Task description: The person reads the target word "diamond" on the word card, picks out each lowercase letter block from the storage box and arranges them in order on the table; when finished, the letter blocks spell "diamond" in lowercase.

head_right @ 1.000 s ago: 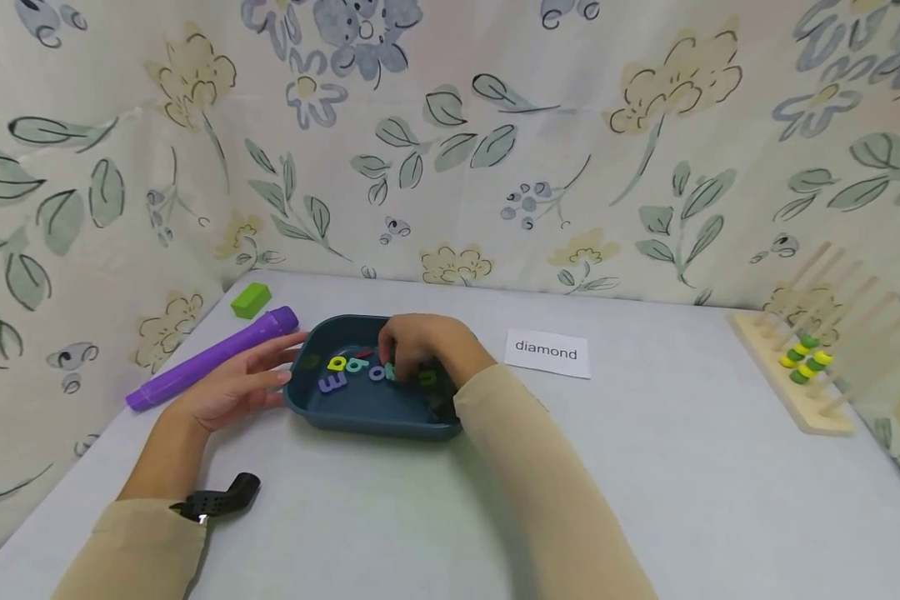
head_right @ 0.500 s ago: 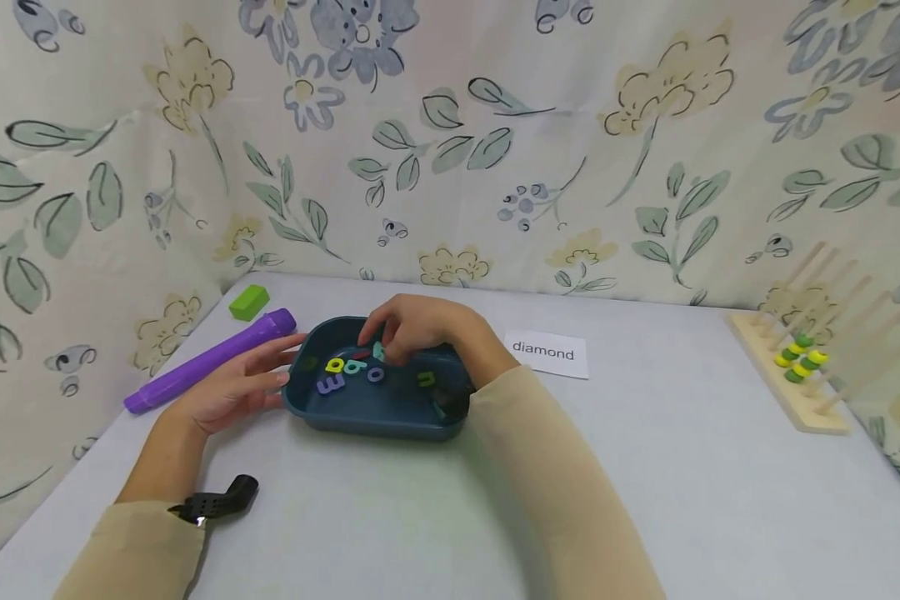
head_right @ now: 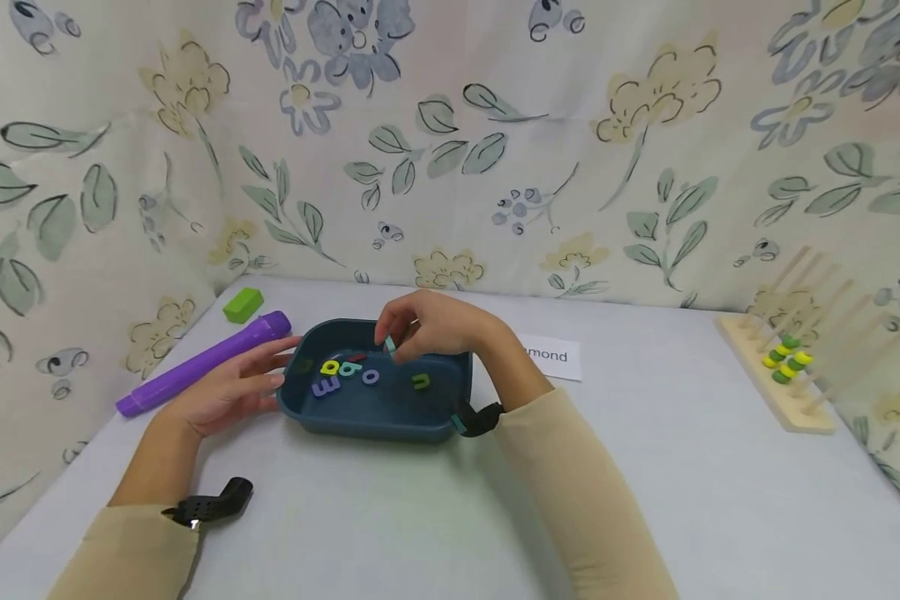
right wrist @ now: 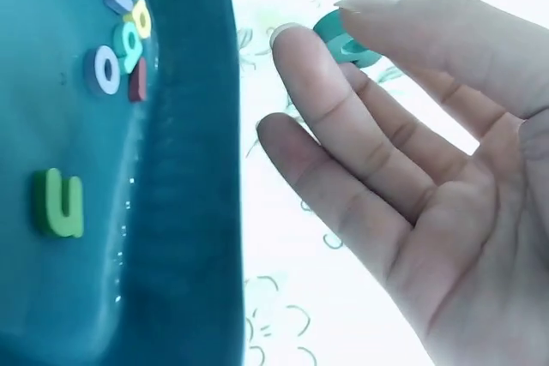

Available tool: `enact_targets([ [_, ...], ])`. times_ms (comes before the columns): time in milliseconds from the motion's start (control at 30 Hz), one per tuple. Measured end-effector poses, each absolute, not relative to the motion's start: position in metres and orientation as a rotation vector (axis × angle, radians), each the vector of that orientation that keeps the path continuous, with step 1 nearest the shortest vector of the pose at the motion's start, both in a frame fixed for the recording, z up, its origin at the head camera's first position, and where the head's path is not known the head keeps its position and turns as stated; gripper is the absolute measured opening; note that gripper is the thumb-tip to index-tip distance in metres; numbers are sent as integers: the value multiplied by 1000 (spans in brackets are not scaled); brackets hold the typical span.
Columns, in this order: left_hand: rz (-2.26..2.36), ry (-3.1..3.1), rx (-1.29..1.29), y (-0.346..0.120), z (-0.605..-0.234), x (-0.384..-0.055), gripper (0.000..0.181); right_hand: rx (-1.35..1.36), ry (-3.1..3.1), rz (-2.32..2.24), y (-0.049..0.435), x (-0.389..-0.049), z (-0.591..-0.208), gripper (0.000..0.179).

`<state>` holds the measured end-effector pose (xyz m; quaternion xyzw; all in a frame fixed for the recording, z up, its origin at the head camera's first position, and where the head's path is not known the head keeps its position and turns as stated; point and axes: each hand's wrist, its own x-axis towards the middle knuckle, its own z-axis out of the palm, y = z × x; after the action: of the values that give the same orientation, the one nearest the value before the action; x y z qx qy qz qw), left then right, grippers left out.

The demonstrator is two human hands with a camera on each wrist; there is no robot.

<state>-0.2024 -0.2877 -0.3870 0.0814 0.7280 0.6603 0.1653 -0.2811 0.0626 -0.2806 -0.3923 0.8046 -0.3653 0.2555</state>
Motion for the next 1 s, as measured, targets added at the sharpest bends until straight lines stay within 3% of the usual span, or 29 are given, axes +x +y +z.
enact_targets([
  [400,1837,2103,257,-288,-385,-201,65,-982,2224,-1204,89,-266,-276,23],
  [667,1857,2084,244,-286,-388,-201,64,-957,2342,-1248,106,-264,-280,44],
  [1000,1863,2089,225,-286,-388,-200,65,-822,2332,-1440,126,-255,-282,34],
])
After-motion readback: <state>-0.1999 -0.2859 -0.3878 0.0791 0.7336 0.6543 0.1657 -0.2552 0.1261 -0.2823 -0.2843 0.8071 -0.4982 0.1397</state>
